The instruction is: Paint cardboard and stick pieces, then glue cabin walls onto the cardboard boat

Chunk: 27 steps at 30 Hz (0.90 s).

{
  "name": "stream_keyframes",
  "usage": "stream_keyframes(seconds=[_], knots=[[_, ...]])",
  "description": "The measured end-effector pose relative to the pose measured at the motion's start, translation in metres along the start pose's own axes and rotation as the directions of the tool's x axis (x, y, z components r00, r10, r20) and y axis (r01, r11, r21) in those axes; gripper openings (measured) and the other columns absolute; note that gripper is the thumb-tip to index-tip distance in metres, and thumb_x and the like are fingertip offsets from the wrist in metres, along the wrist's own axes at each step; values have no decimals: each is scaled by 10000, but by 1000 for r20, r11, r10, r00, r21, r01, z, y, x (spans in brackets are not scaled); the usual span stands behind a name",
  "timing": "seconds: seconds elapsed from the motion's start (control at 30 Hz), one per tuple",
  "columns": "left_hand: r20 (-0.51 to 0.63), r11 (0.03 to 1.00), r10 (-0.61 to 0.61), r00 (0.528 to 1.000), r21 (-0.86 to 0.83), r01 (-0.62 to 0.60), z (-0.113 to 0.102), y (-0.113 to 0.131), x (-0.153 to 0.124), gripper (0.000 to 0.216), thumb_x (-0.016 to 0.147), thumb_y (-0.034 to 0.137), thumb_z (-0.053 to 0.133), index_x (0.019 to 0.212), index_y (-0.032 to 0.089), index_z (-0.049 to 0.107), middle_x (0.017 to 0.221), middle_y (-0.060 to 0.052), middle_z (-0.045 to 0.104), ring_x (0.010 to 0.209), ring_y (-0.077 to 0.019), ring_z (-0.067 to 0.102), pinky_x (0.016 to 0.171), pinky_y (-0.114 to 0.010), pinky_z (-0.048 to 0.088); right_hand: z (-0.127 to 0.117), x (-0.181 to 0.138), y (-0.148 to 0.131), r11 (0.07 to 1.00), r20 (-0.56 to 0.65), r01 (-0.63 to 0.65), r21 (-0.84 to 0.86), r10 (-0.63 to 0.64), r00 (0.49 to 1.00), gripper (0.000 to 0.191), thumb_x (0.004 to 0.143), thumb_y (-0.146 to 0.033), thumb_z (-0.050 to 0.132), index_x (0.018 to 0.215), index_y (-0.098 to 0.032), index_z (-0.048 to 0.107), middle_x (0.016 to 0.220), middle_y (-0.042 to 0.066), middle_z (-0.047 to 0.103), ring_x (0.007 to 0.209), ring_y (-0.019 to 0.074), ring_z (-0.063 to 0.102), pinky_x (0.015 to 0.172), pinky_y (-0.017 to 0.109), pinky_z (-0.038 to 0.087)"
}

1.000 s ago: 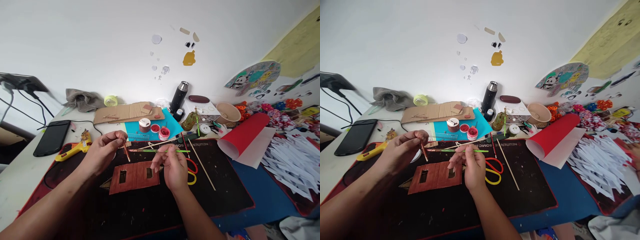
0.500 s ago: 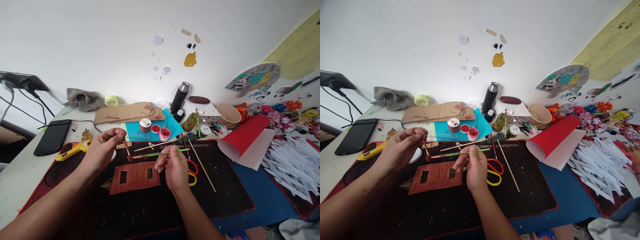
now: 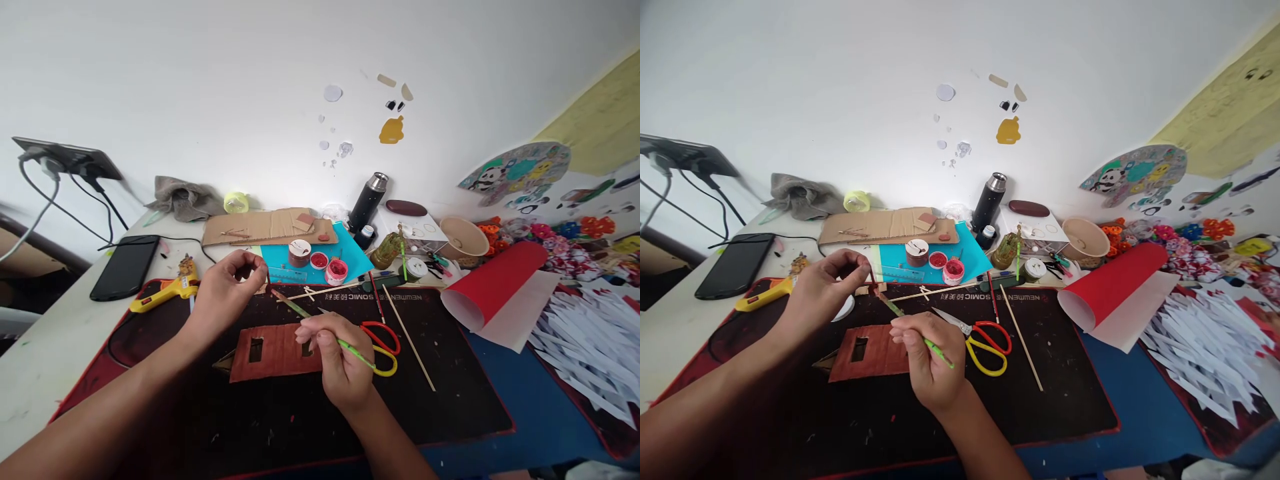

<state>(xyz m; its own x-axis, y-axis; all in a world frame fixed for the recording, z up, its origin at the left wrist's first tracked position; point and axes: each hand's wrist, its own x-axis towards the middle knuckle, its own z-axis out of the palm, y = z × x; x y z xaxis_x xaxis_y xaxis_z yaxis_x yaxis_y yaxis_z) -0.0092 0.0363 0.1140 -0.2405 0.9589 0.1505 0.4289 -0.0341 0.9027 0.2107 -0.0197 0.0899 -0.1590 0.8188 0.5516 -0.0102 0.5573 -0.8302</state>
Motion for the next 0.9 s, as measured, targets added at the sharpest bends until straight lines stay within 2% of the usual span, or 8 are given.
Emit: stream_keyframes(seconds=[0.13,0.3,0.47,0.77,0.9], knots=[[-16,1000,-13,1000,4,13,-1,5,-1,273,814,508,678,803,236,686,761,-18,701,706,-208,583,672,-324,448,-3,2,-1,986,61,119,-117,-113,992,231,1144,-239,564,1177,-242,793,965,73,868,815,209,837,714,317,683],[-31,1000,-10,999,10,10,-3,6,-2,262,806,499,670,796,238,695,771,-23,710,720,-217,598,693,-329,461,-3,1,-5,974,95,157,-161,-143,985,230,1157,-240,542,1178,-246,771,915,59,857,792,198,831,727,306,683],[-3,999,-30,1000,-22,30,-2,7,-3,286,801,518,680,795,233,698,744,-18,705,685,-209,588,663,-329,446,1,5,-7,912,208,329,-244,-282,937,228,1174,-260,525,1258,-227,734,967,93,866,847,223,837,738,328,678],[-17,1000,-7,1000,-2,7,-2,6,-5,252,803,487,677,789,237,702,741,-16,706,700,-213,597,675,-329,445,0,5,-10,894,231,359,-268,-302,925,218,1174,-262,521,1257,-222,719,978,98,866,832,221,831,728,327,672],[-28,1000,-23,999,-15,23,-6,4,-3,272,803,507,683,794,236,704,770,-16,712,730,-216,615,689,-325,453,-2,4,-8,910,209,324,-258,-274,939,203,1170,-246,535,1224,-221,728,958,93,863,833,218,829,732,319,664]])
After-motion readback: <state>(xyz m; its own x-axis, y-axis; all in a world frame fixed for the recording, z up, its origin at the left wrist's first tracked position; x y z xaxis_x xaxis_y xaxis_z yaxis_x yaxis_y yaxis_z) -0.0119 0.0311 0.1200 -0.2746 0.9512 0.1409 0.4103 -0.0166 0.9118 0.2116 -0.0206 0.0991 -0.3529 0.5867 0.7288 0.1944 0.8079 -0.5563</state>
